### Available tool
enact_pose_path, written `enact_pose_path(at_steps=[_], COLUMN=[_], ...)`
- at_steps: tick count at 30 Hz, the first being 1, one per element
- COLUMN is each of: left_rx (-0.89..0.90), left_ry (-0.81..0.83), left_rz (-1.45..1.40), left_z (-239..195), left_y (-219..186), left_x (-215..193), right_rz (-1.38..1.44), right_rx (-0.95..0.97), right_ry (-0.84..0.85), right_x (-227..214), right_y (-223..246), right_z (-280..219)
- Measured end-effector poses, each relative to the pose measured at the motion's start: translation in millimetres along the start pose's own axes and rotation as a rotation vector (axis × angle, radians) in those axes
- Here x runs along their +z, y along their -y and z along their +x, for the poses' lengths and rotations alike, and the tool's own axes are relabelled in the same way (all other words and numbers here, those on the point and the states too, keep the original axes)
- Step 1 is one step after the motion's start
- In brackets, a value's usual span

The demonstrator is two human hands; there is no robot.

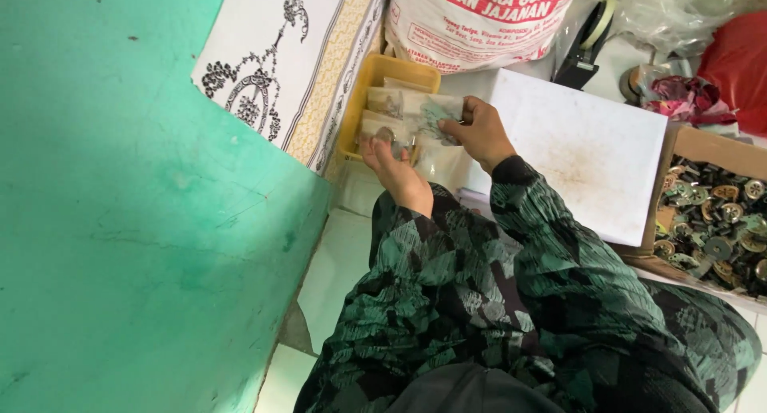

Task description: Sorting small metal decorative pieces from a box and packaging them into small plastic bags.

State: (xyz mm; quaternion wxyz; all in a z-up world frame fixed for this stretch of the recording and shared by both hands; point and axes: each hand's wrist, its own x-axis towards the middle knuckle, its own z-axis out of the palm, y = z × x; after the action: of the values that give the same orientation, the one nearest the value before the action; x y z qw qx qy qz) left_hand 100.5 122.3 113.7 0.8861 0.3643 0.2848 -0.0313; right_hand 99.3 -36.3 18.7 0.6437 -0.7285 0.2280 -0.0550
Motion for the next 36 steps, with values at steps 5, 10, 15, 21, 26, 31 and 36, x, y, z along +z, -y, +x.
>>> enact_pose_path(at_steps=[5,10,15,21,26,31,36], left_rx=[-0.112,-0.09,-0.059,0.008,0.18,0.201,0.258], left_ry=[-0.087,-0.062,-0.028,0.382,0.664,0.867,0.983], left_rz=[0.045,0.041,0.105,0.338,0.522,0.555,0.825], left_z=[13.0,31.6,34.0,25.1,33.2,15.9,-14.8], left_y=[-0.6,19.4,28.9,36.0,73.3,86.0,97.4], left_x=[4.7,-9.5,-12.0,-15.8,-29.9,-30.2,-24.9], right_rz=[-0.036,-0.199,-0.354,-0.399,-0.349,-0.342,-0.376], right_rx=[0.036,-0.001,-0.068,-0.196,-0.154,-0.104,-0.083], right_ry=[-0.038,-0.047,-0.038,-0.162,-0.304,-0.394,-0.381], right_x=[28.9,22.4,-18.3,-75.8,-124.7,-151.7,-166.3], right_y=[42.2,44.9,17.2,10.3,-11.3,-8.4,-5.0], right_z=[11.2,-2.8,-27.0,-84.9,-127.3,-171.6,-201.0])
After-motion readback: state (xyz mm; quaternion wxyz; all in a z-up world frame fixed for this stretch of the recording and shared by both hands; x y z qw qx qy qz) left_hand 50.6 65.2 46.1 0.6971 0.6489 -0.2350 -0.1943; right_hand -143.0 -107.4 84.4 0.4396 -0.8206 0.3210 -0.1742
